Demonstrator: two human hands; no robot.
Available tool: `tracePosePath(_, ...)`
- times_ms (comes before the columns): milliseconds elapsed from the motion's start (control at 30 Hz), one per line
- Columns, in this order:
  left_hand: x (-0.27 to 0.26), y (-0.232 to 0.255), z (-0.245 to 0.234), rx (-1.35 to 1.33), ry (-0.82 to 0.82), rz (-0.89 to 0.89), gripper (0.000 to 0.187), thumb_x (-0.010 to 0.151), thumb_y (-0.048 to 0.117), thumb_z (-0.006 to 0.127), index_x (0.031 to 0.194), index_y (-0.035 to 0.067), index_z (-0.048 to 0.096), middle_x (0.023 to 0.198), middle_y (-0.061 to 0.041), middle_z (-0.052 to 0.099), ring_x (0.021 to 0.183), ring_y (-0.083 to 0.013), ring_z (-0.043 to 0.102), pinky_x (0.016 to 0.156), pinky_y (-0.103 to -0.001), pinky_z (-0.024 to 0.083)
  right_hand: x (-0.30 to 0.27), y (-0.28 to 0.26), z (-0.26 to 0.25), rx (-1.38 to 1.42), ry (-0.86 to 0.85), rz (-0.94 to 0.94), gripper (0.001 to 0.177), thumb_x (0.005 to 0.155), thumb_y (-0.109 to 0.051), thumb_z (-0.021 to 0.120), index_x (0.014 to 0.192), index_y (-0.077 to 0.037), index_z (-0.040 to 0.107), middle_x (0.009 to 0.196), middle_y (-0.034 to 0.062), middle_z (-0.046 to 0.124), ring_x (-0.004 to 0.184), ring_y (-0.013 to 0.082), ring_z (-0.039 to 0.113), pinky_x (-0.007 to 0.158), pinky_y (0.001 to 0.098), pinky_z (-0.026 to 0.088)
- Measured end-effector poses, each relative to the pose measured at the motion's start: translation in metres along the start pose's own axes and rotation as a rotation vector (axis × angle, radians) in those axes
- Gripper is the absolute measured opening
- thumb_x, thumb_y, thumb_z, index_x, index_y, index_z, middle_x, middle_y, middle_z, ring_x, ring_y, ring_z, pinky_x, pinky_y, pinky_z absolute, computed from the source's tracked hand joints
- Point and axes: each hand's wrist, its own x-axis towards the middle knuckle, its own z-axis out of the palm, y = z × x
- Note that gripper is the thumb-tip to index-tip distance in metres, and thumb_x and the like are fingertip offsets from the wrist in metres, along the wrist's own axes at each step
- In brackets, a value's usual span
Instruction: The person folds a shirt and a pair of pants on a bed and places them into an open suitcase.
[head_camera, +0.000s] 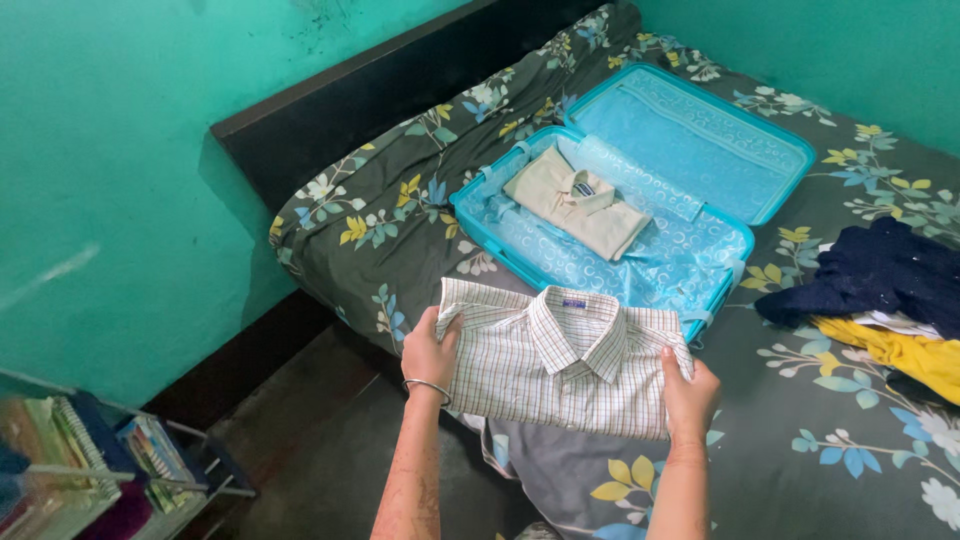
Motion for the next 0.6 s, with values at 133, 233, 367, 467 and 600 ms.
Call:
tracePosePath(133,0.028,0.001,0.006,-0.007,-0.026,0.016,0.033,0.089,0.042,0.07,0.111,0.017,0.07,0.087,-0.015,0.076,0.084,-0.039,0.072,0.071,-0.047,0.054,0.01,-0.005,0.013,0.003,0.018,0.036,0.035,0.093,-0.033,0.077,0.102,0.001,0.076,0.083,0.0117,0.074,0.074,0.0144,0.062,0.073,0.0351,0.05)
tracePosePath(233,0.045,0.002,0.018,-0.028,-0.026,0.04,0.033,0.09,0.042,0.071,0.11,0.016,0.07,0.088,-0.016,0.076,0.085,-0.0392,0.072,0.072,-0.047,0.054,0.029,-0.007,0.023,0.031,0.021,0.043,0.035,0.093,-0.032,0.077,0.102,0.002,0.076,0.084,0.0115,0.074,0.074,0.0134,0.06,0.072,0.0355,0.05)
tracePosePath(367,0.067,0.007,0.031,-0.03,-0.016,0.043,0.034,0.09,0.043,0.071,0.11,0.016,0.07,0.089,-0.016,0.076,0.085,-0.0394,0.072,0.072,-0.047,0.055,0.053,-0.01,0.033,-0.019,0.025,0.051,0.037,0.096,-0.031,0.077,0.102,0.005,0.076,0.084,0.0124,0.074,0.075,0.015,0.062,0.073,0.036,0.051)
tracePosePath(467,0.08,0.017,0.044,-0.016,-0.026,0.017,0.035,0.089,0.045,0.071,0.111,0.017,0.07,0.088,-0.016,0.076,0.086,-0.0392,0.072,0.073,-0.047,0.054,0.068,-0.013,0.035,0.075,0.041,-0.034,0.035,0.093,-0.029,0.077,0.107,0.003,0.076,0.089,0.0081,0.076,0.079,0.0116,0.065,0.076,0.033,0.052)
tracePosePath(600,0.091,0.026,0.065,0.002,-0.047,-0.011,0.037,0.088,0.046,0.071,0.114,0.02,0.07,0.089,-0.016,0.076,0.087,-0.0389,0.072,0.074,-0.047,0.055,0.087,-0.013,0.03,0.073,0.051,-0.003,0.034,0.093,-0.028,0.076,0.108,0.003,0.076,0.088,0.0078,0.075,0.078,0.011,0.063,0.075,0.0326,0.052)
